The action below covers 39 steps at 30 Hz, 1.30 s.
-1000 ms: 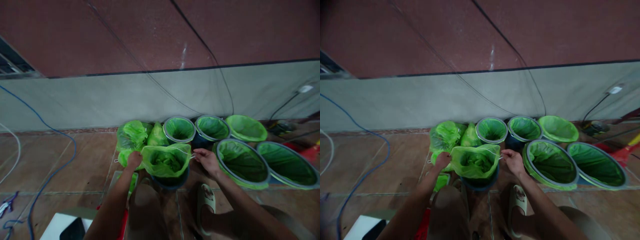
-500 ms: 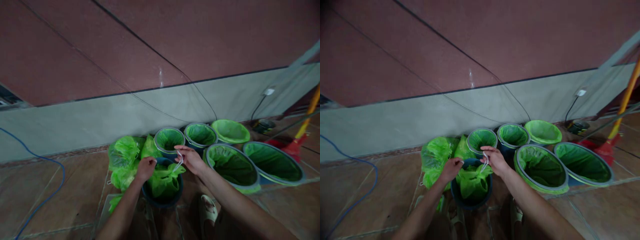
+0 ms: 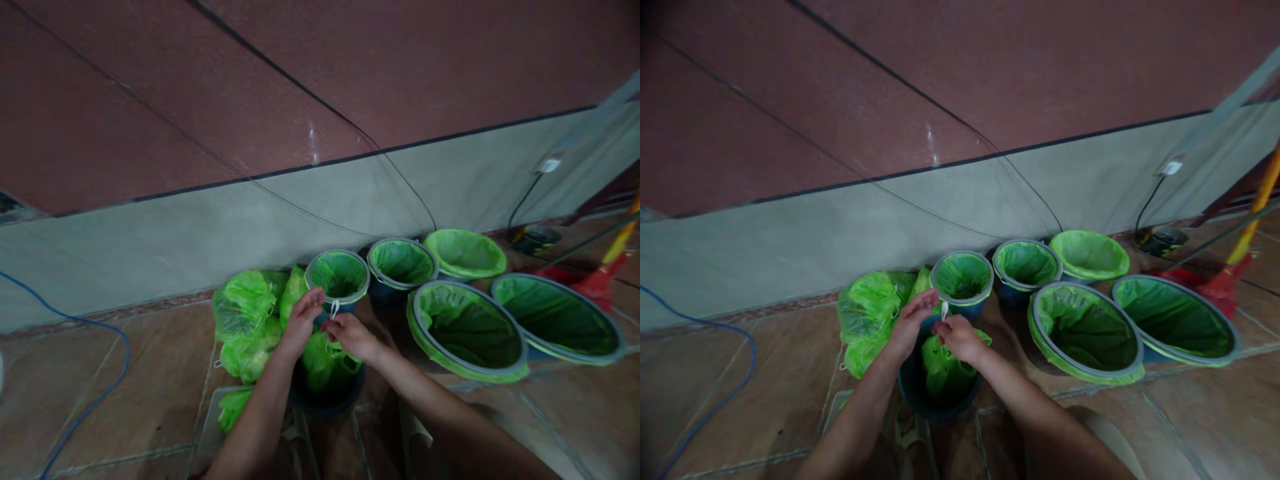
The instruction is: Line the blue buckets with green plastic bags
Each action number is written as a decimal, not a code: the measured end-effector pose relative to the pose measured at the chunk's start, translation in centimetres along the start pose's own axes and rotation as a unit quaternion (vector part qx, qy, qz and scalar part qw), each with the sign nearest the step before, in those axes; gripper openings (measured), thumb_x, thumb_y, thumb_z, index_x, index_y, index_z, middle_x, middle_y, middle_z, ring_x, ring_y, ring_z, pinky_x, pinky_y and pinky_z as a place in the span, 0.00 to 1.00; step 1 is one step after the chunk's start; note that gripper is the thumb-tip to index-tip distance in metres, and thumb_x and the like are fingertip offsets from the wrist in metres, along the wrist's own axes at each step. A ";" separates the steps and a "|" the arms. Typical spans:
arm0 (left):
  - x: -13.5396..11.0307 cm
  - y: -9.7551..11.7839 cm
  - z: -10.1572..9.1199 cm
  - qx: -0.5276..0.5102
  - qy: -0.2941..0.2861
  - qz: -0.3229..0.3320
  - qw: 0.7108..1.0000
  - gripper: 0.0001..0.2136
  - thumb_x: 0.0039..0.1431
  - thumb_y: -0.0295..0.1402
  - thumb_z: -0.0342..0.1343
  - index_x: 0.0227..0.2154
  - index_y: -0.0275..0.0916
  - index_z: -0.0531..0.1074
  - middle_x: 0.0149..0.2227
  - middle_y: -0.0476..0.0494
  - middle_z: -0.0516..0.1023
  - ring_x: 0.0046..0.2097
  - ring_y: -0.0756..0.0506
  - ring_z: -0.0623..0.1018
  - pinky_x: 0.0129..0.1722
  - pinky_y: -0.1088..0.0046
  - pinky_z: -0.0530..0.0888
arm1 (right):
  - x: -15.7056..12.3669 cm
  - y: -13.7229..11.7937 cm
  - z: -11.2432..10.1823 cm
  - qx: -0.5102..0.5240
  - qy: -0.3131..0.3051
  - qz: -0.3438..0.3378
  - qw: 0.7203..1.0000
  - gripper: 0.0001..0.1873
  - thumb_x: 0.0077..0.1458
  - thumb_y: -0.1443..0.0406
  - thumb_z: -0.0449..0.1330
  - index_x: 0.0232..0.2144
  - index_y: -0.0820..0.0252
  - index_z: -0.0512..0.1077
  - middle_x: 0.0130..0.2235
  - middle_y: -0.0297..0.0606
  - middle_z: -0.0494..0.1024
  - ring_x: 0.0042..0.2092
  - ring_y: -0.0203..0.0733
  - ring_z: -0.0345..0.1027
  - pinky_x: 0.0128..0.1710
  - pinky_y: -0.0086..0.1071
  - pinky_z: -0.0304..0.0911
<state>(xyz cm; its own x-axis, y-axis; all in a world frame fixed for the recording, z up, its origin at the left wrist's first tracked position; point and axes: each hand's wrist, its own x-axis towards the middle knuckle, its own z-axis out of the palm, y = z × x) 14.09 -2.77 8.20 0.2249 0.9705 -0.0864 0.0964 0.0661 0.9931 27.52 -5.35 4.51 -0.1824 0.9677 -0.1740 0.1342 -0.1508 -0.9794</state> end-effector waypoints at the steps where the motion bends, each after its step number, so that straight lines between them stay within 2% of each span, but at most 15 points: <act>1: -0.1 -0.9 -0.3 -0.031 -0.015 -0.027 0.999 0.19 0.52 0.30 0.51 0.48 0.38 0.74 0.50 0.41 0.79 0.51 0.44 0.77 0.54 0.67 0.71 | 0.2 -0.5 -0.9 0.013 0.014 -0.002 1.000 0.16 0.52 0.54 0.58 0.21 0.60 0.72 0.19 0.33 0.69 0.21 0.32 0.56 0.23 0.29 0.50; 4: -0.7 -3.3 -0.5 -0.002 -0.114 -0.070 0.991 0.16 0.56 0.36 0.51 0.44 0.37 0.76 0.45 0.41 0.81 0.48 0.44 0.78 0.53 0.66 0.70 | 0.3 -2.1 -3.3 0.094 0.053 0.017 0.994 0.21 0.50 0.48 0.60 0.26 0.61 0.73 0.20 0.31 0.69 0.20 0.29 0.52 0.20 0.26 0.45; 6: -1.1 -4.3 0.0 0.067 -0.174 -0.049 0.981 0.13 0.58 0.40 0.52 0.38 0.38 0.77 0.40 0.43 0.81 0.45 0.44 0.77 0.51 0.67 0.70 | 0.2 -2.9 -3.8 0.135 0.061 0.043 0.988 0.23 0.47 0.46 0.61 0.28 0.62 0.72 0.20 0.29 0.67 0.18 0.27 0.47 0.18 0.26 0.42; 9: -1.2 -5.3 0.9 0.114 -0.210 -0.020 0.971 0.14 0.60 0.41 0.50 0.31 0.38 0.75 0.34 0.45 0.80 0.39 0.45 0.76 0.46 0.69 0.70 | 0.3 -3.6 -3.6 0.149 0.050 0.046 0.987 0.24 0.47 0.45 0.61 0.29 0.62 0.72 0.21 0.28 0.66 0.18 0.27 0.46 0.17 0.26 0.40; 11: -0.9 -5.8 1.2 0.103 -0.188 -0.026 0.976 0.14 0.60 0.40 0.48 0.27 0.38 0.73 0.29 0.46 0.78 0.36 0.47 0.75 0.43 0.70 0.70 | 0.5 -3.6 -3.6 0.121 0.058 0.015 0.991 0.22 0.49 0.47 0.60 0.29 0.62 0.72 0.21 0.28 0.66 0.19 0.28 0.50 0.19 0.26 0.45; 13: -0.4 -6.2 1.1 0.089 -0.127 -0.047 0.987 0.13 0.59 0.39 0.48 0.25 0.39 0.71 0.24 0.48 0.76 0.30 0.48 0.73 0.37 0.71 0.69 | 0.7 -3.2 -4.3 0.055 0.091 -0.027 0.994 0.18 0.50 0.51 0.61 0.30 0.61 0.73 0.23 0.29 0.69 0.23 0.31 0.57 0.23 0.26 0.53; 16: 0.4 -6.8 0.6 0.076 -0.021 -0.087 0.993 0.12 0.56 0.39 0.49 0.25 0.39 0.71 0.19 0.50 0.73 0.24 0.49 0.69 0.30 0.72 0.64 | 0.4 -2.2 -6.0 -0.136 0.117 -0.034 0.983 0.13 0.50 0.59 0.62 0.37 0.60 0.76 0.28 0.32 0.75 0.29 0.35 0.66 0.32 0.29 0.60; 18: 0.7 -7.0 0.2 0.064 0.008 -0.100 0.993 0.11 0.56 0.39 0.50 0.24 0.39 0.72 0.18 0.50 0.72 0.24 0.49 0.69 0.28 0.73 0.63 | -0.3 -1.5 -6.9 -0.290 0.077 0.003 0.954 0.14 0.50 0.62 0.63 0.40 0.59 0.78 0.33 0.36 0.79 0.33 0.38 0.70 0.37 0.31 0.62; 21: 0.9 -7.1 0.0 0.059 0.011 -0.097 0.993 0.11 0.55 0.38 0.51 0.24 0.39 0.72 0.18 0.51 0.72 0.24 0.50 0.69 0.28 0.73 0.63 | -1.8 -1.1 -6.8 -0.453 -0.019 0.051 0.890 0.15 0.50 0.63 0.65 0.41 0.59 0.79 0.39 0.42 0.81 0.43 0.47 0.74 0.43 0.34 0.63; 24: 0.9 -7.1 0.2 0.058 0.003 -0.099 0.993 0.11 0.55 0.39 0.52 0.23 0.39 0.72 0.18 0.51 0.71 0.23 0.50 0.69 0.27 0.74 0.62 | -3.1 -2.0 -5.9 -0.550 -0.072 0.096 0.827 0.12 0.53 0.66 0.60 0.38 0.64 0.81 0.41 0.52 0.82 0.46 0.55 0.75 0.40 0.36 0.65; 26: 0.8 -7.1 0.3 0.053 -0.009 -0.099 0.994 0.11 0.55 0.40 0.53 0.23 0.38 0.72 0.19 0.52 0.70 0.23 0.51 0.69 0.27 0.74 0.62 | -3.4 -2.8 -5.5 -0.573 -0.095 0.114 0.806 0.11 0.54 0.69 0.58 0.34 0.66 0.81 0.38 0.54 0.81 0.42 0.55 0.76 0.35 0.35 0.63; 28: 0.6 -7.0 0.5 0.058 -0.032 -0.093 0.994 0.12 0.54 0.40 0.54 0.24 0.38 0.73 0.19 0.52 0.69 0.23 0.51 0.67 0.27 0.74 0.62 | -3.4 -3.5 -5.3 -0.540 -0.121 0.095 0.828 0.08 0.52 0.69 0.59 0.29 0.64 0.80 0.33 0.49 0.81 0.38 0.50 0.75 0.31 0.32 0.60; 32: 0.3 -6.6 0.9 0.066 -0.123 -0.069 0.988 0.12 0.54 0.40 0.55 0.26 0.36 0.75 0.20 0.53 0.67 0.24 0.52 0.64 0.28 0.74 0.60 | -2.1 -3.0 -5.2 -0.320 -0.173 0.004 0.931 0.12 0.56 0.63 0.57 0.23 0.62 0.74 0.22 0.33 0.70 0.26 0.34 0.62 0.26 0.28 0.51; 34: 0.2 -6.3 1.0 0.057 -0.171 -0.063 0.982 0.11 0.53 0.38 0.54 0.25 0.35 0.74 0.21 0.53 0.67 0.25 0.53 0.62 0.28 0.74 0.59 | -1.3 -2.0 -5.1 -0.207 -0.152 -0.005 0.966 0.17 0.59 0.59 0.54 0.22 0.62 0.71 0.20 0.30 0.66 0.23 0.31 0.55 0.24 0.27 0.49; 39: -0.1 -4.9 1.2 0.066 -0.257 -0.057 0.962 0.09 0.51 0.36 0.56 0.22 0.35 0.74 0.20 0.53 0.66 0.27 0.52 0.63 0.30 0.74 0.60 | -0.3 -0.7 -4.7 -0.073 -0.055 0.026 0.995 0.23 0.54 0.52 0.58 0.17 0.61 0.65 0.17 0.29 0.63 0.21 0.29 0.50 0.22 0.26 0.46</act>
<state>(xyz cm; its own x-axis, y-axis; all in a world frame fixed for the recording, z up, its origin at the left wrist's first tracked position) 14.76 -3.47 3.25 0.6521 0.7135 -0.2561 0.2632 0.1037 0.9592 32.02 -4.63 5.73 -0.2764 0.9302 -0.2415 0.2848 -0.1608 -0.9450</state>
